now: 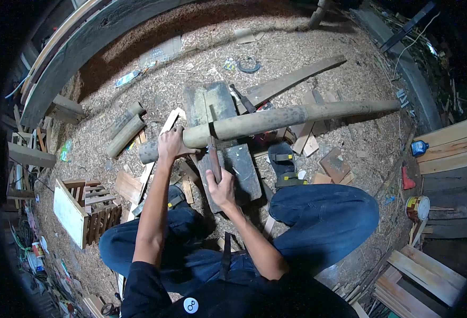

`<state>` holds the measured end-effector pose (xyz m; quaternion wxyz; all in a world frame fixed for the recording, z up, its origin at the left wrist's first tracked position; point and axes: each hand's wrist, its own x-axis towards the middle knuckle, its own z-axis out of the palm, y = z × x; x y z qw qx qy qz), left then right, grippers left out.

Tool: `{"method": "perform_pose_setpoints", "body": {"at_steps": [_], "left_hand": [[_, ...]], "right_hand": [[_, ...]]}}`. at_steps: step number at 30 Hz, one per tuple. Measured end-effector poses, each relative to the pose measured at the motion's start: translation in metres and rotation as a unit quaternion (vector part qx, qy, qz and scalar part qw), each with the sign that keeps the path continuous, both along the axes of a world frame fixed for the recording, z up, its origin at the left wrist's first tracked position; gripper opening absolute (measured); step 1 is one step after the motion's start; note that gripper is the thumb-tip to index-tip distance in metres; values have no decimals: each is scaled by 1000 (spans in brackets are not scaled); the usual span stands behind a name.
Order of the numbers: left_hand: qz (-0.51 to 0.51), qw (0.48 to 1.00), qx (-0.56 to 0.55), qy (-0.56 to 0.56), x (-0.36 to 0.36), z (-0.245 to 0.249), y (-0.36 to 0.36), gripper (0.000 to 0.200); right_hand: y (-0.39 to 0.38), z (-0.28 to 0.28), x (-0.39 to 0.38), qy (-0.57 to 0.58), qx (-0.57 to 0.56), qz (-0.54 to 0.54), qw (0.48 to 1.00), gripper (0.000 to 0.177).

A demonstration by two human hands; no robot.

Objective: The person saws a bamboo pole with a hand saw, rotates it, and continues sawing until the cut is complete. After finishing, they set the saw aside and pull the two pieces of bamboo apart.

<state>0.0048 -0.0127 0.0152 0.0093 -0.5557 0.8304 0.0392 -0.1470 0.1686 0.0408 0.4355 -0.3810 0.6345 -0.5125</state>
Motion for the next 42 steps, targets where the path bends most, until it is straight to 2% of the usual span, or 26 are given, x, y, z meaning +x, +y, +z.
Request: {"method": "perform_pose_setpoints", "body": {"at_steps": [1, 3, 6, 10, 14, 17, 19, 21, 23, 24, 27, 30, 31, 32, 33, 35, 37, 39, 41, 42], "left_hand": [[-1, 1000, 3, -1, -3, 1, -1, 95], [-14, 997, -59, 48, -5, -1, 3, 92], [-55, 993, -46, 91, -7, -9, -6, 91], [-44, 991, -74, 104, -6, -9, -4, 91], [-47, 987, -106, 109, -9, -5, -2, 89], [-28, 995, -72, 67, -15, -5, 0, 89], [-79, 982, -167, 51, -30, -16, -5, 90], [-25, 996, -56, 67, -38, -17, -15, 88], [-33, 999, -3, 38, -35, -8, -21, 87], [-62, 997, -37, 38, -31, -11, -23, 86], [-104, 993, -43, 44, -25, -16, -27, 85], [-80, 996, -17, 32, -31, -13, -35, 86], [-66, 997, 14, 22, -32, -13, -35, 87], [-92, 994, -10, 55, -30, -16, -41, 89], [-71, 996, 49, 11, -34, -4, -45, 89], [-77, 995, 57, 20, -36, 5, -43, 89], [-93, 994, 61, 22, -31, -6, -43, 89], [-98, 994, 45, 31, -32, -7, -50, 89], [-65, 995, 75, 16, -30, -5, -54, 91], [-80, 994, 66, 19, -21, -27, -75, 98]], "right_hand": [[-4, 7, 1, -1, 3, -1, 1000, 32], [-14, 22, 4, -12, -10, -1, 1000, 32], [-39, 36, 0, 31, -10, 15, 999, 35], [-56, 63, -5, 42, 16, 50, 998, 37], [-54, 46, -5, 20, 23, 50, 998, 33], [-54, 37, -11, -3, 6, 53, 999, 33], [-56, 17, -3, 16, -61, 15, 998, 32], [-56, -1, -9, 46, -12, 46, 998, 32], [-52, 15, -6, -2, -11, 31, 999, 32], [-51, 9, -7, -8, -9, 34, 999, 32], [-48, -8, -11, -3, 14, 58, 998, 30], [-50, -8, -3, 13, 17, 30, 999, 32], [-42, -17, -2, 10, 27, 24, 999, 32], [-29, -31, 0, 17, 13, 11, 1000, 30], [-13, -44, 1, 26, -2, 1, 1000, 30], [33, -60, 6, 41, -19, 5, 999, 28], [66, -17, -7, -1, 70, 48, 996, 21], [88, -7, -16, -35, 75, 104, 991, 17], [114, 32, -8, -22, 2, 28, 999, 32], [137, 46, -8, 0, -27, 52, 998, 30]]}}
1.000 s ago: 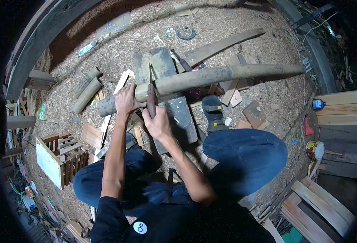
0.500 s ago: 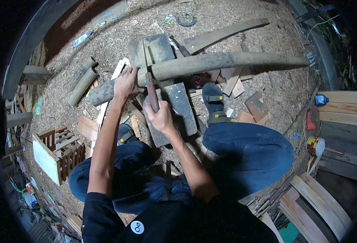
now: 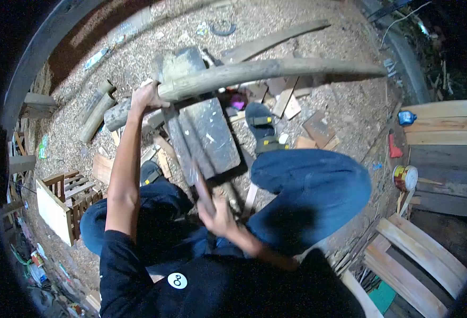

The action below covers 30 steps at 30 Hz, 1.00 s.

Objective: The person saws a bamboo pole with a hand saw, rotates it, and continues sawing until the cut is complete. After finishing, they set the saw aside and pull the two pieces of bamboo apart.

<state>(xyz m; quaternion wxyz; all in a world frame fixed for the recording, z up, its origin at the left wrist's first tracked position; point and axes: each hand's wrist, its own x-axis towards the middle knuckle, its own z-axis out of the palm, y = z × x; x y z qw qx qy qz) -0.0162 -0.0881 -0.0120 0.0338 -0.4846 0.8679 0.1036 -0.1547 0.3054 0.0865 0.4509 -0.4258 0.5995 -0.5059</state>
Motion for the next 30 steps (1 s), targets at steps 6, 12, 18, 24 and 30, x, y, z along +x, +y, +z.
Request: {"method": "perform_pose_setpoints", "body": {"at_steps": [6, 12, 18, 24, 30], "left_hand": [[-13, 978, -197, 69, -3, 22, 39, 103], [-1, 991, -133, 23, -3, 4, 51, 101], [-25, 998, -21, 50, 2, 15, 37, 105], [11, 997, -54, 50, 2, 23, 61, 99], [17, 990, -133, 35, 1, 21, 79, 89]], "right_hand": [[2, 13, -20, 56, -26, 77, 995, 28], [-88, -12, -23, 53, -63, 23, 996, 30], [-135, -49, -19, -63, -64, 3, 996, 26], [-154, -34, -13, -257, -3, 31, 966, 27], [-160, -42, 3, -185, 9, -11, 983, 37]]}}
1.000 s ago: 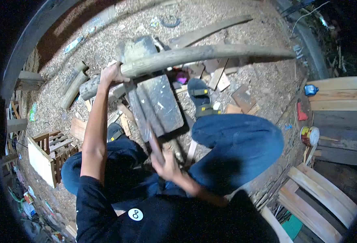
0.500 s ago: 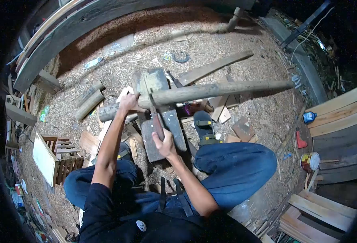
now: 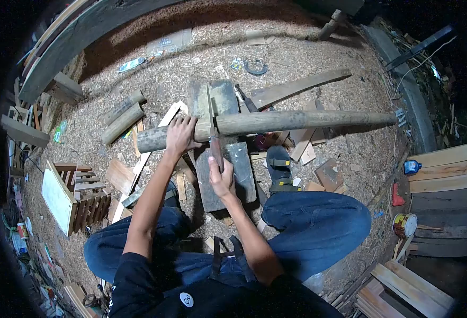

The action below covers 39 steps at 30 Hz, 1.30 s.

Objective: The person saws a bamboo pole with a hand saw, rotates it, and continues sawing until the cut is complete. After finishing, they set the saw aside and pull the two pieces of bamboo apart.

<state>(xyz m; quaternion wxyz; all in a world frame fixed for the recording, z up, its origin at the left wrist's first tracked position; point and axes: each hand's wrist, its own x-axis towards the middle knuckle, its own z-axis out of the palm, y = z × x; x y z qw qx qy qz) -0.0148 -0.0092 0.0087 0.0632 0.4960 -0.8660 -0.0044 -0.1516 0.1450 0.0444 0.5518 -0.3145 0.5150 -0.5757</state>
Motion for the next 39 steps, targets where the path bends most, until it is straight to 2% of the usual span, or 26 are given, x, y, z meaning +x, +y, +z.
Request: {"method": "perform_pose_setpoints", "body": {"at_steps": [3, 4, 9, 11, 12, 13, 15, 18, 19, 21, 22, 24, 25, 27, 30, 31, 33, 37, 39], "left_hand": [[-17, 999, -32, -15, 2, 1, 0, 87], [-4, 999, 21, -24, 0, 7, -2, 86], [-19, 999, 37, -19, 0, 1, -19, 88], [8, 998, 48, -47, -3, 4, -21, 90], [30, 996, 79, -40, -4, 4, -23, 93], [6, 987, 150, -61, -3, 15, -33, 95], [-33, 999, 36, -4, 4, -2, -31, 91], [-42, 999, 9, 6, 5, -5, -33, 90], [-43, 999, 6, 5, 6, -4, -34, 90], [-41, 997, 66, 12, 6, -2, -38, 89], [-50, 997, 65, 10, 7, -1, -38, 90], [-63, 997, 32, 24, 9, -5, -34, 92], [-79, 996, 4, 33, 12, -7, -32, 93], [-89, 996, -3, 20, 14, -9, -31, 95], [-119, 992, -30, 20, 17, -9, -34, 98], [-119, 993, -11, 16, 18, -9, -35, 99], [-117, 993, 7, 11, 17, -7, -35, 100], [-62, 998, -9, 10, 6, -1, -18, 97], [-34, 999, 1, 9, 1, 5, -8, 95]], "right_hand": [[-6, -10, -7, 55, 12, 11, 998, 37], [-11, -11, -6, 53, 15, 9, 998, 37], [-26, -4, 3, 189, 2, 7, 982, 40], [-16, -25, -3, 185, 28, 15, 982, 41], [2, -34, -4, 182, 29, 16, 983, 42], [15, -30, -6, 182, 28, 21, 983, 43], [14, -13, -12, 114, 104, 33, 988, 46], [8, -21, -13, 154, 92, 29, 983, 42], [7, -27, -14, 152, 75, 39, 985, 42], [3, -34, -22, 135, 55, 52, 988, 39], [-3, -17, -27, 126, 68, 65, 988, 40], [-15, 15, -31, 116, 75, 83, 987, 42], [-21, 27, -31, 124, 43, 83, 988, 42], [-23, 33, -32, 131, 7, 81, 988, 42], [-16, 36, -33, 140, 46, 90, 985, 43], [-16, 36, -31, 139, 45, 90, 985, 43], [-17, 34, -25, 226, -38, 56, 972, 42], [-7, 28, -3, 188, -45, 31, 981, 36], [0, 12, -1, 226, -45, 37, 972, 34]]}}
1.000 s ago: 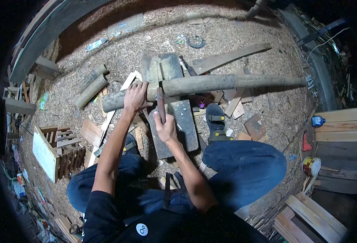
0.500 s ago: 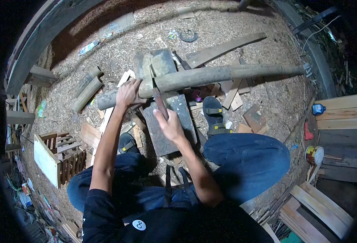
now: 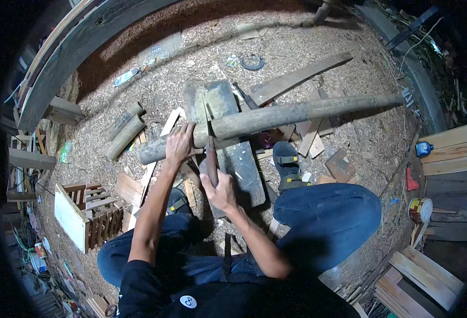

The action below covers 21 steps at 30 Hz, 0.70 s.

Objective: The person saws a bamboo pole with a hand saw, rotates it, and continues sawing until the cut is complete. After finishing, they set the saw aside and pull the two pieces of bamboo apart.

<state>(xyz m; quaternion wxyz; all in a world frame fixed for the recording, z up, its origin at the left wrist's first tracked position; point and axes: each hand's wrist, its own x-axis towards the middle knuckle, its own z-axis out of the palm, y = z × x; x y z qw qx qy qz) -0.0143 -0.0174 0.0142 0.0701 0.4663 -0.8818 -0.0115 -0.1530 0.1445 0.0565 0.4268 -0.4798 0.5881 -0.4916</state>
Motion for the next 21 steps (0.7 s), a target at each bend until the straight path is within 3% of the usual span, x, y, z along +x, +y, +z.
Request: {"method": "perform_pose_setpoints", "body": {"at_steps": [4, 7, 10, 12, 14, 16, 18, 20, 21], "left_hand": [[-14, 1000, 26, 2, 2, 2, 14, 95], [-11, 1000, 0, -14, 3, -2, 27, 95], [-12, 1000, 3, -13, 5, 1, 30, 100], [-3, 1000, -1, -11, 12, 5, 24, 94], [9, 999, 26, -46, 16, -8, 16, 93], [30, 992, 96, -80, 19, -6, 17, 89], [24, 992, 111, -60, 22, -7, 17, 89], [-21, 999, -6, -28, 30, -19, 20, 86], [-10, 999, -5, -37, 30, -5, 30, 85]], "right_hand": [[0, 30, -23, -105, 54, -5, 993, 32], [12, 43, -22, -42, 75, 15, 996, 31], [24, 33, -26, -20, -7, 25, 999, 32], [17, 31, -28, -85, 15, 5, 996, 32], [18, 64, -28, -88, 43, 28, 995, 33], [30, 122, -25, 7, -113, 115, 987, 33], [13, 158, -22, 9, -130, 108, 986, 36], [-12, 137, -31, 79, -71, 85, 991, 37], [-22, 117, -37, 119, -77, 59, 988, 32]]}}
